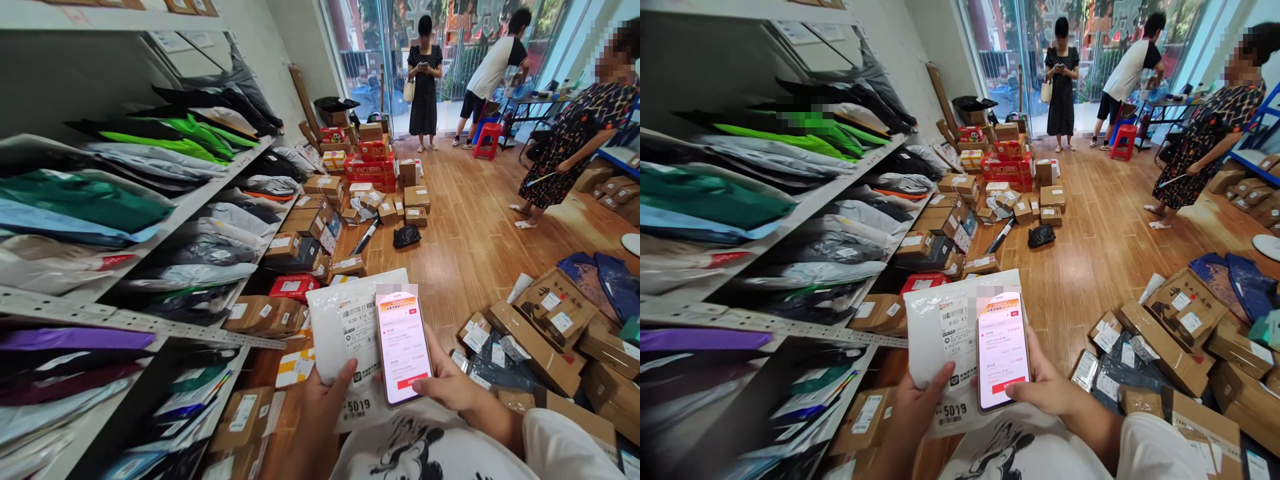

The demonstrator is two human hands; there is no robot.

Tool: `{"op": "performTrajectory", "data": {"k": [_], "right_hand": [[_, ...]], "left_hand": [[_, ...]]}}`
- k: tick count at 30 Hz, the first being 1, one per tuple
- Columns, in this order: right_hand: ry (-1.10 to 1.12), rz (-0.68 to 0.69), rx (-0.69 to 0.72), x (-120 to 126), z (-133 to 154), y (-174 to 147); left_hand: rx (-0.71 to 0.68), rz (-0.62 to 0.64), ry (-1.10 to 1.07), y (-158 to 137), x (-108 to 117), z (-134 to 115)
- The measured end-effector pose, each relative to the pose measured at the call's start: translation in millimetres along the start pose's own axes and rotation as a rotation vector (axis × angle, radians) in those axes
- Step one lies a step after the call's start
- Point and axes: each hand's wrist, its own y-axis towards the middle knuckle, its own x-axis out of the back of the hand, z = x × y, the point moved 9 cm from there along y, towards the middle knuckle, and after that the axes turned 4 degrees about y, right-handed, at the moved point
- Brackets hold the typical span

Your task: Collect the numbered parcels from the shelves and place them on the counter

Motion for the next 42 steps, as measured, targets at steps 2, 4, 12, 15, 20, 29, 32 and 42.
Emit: {"op": "performTrajectory", "data": {"k": [2, 4, 12, 15, 20, 29, 32, 42], "right_hand": [[0.012, 0.0, -0.018, -0.3, -2.2, 1.1], [0.053, -0.029, -0.02, 2.2, -4.5, 2.9], [0.146, -0.321, 0.008, 27.6, -21.5, 14.5], [0.129, -0.372, 0.038, 33.9, -28.4, 18.0], [0.169, -0.434, 0.084, 42.1, -33.1, 16.9], [0.102, -0.419, 0.061, 37.9, -19.6, 15.1], [0.088, -0.403, 0.051, 38.1, -18.6, 14.7], [0.05, -0.389, 0.059, 41.9, -24.7, 20.5]], "left_hand": [[-0.074, 0.041, 0.128, 5.6, -5.6, -2.9], [-0.163, 0.069, 0.303, 12.6, -10.9, -7.0], [-0.553, 0.212, 0.602, 11.5, -48.6, -43.9], [-0.548, 0.271, 0.59, 4.6, -59.3, -55.5], [-0.434, 0.277, 0.363, 0.8, -61.2, -67.3], [-0.396, 0.35, 0.388, 2.4, -71.9, -71.2], [-0.389, 0.366, 0.391, 2.7, -73.3, -70.5], [-0.42, 0.452, 0.396, 0.5, -75.8, -69.0]]}}
